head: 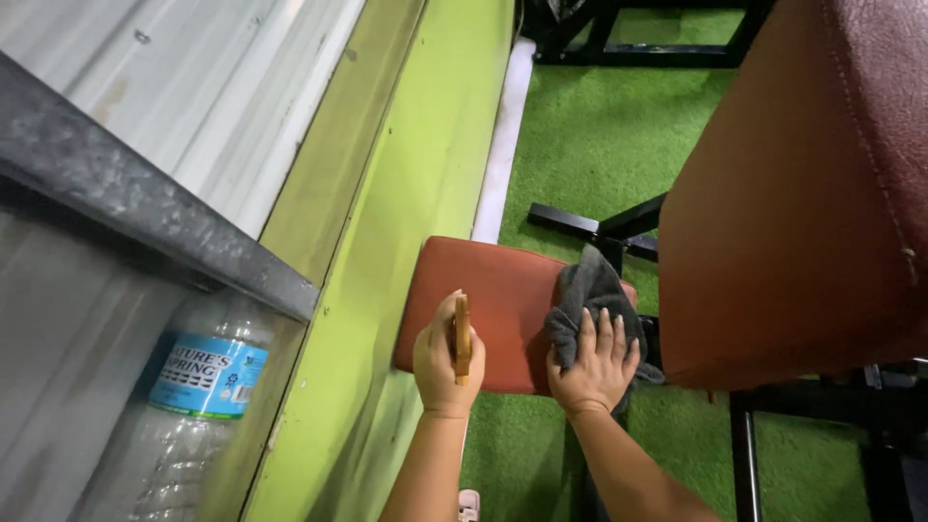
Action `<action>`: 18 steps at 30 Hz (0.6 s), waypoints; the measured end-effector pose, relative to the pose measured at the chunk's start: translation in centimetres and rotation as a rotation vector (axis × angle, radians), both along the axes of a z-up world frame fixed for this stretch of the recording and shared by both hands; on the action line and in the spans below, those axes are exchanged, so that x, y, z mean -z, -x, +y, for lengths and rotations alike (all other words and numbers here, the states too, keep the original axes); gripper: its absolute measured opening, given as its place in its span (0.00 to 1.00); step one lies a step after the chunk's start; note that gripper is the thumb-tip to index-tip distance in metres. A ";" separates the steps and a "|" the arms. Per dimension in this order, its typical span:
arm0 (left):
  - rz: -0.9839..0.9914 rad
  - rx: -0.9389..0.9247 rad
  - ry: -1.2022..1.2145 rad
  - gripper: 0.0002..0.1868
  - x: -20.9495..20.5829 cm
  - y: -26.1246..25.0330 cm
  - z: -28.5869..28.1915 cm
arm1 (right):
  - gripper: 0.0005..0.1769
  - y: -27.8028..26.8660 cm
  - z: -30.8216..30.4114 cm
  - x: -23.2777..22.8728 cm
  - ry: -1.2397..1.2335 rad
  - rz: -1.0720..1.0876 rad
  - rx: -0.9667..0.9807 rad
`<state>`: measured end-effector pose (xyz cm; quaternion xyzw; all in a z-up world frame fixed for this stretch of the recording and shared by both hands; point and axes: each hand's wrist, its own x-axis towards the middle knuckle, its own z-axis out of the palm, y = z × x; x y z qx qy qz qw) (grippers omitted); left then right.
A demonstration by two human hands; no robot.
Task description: Cleaning and maintaining various gym equipment and dumbbells with a spray bottle and cloth.
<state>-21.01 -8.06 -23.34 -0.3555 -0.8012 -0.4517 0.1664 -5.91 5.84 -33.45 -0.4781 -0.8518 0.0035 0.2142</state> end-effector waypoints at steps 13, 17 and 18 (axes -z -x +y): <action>-0.906 0.053 0.551 0.14 -0.4 -1.4 -2.8 | 0.45 -0.2 -0.1 0.0 -0.003 -0.012 0.003; -0.767 0.124 0.582 0.15 1.8 -0.6 -2.3 | 0.45 -0.3 0.0 0.3 0.003 -0.036 0.002; -0.673 0.155 0.563 0.18 2.7 -0.4 -2.3 | 0.46 -0.3 -0.1 0.3 0.009 -0.070 0.010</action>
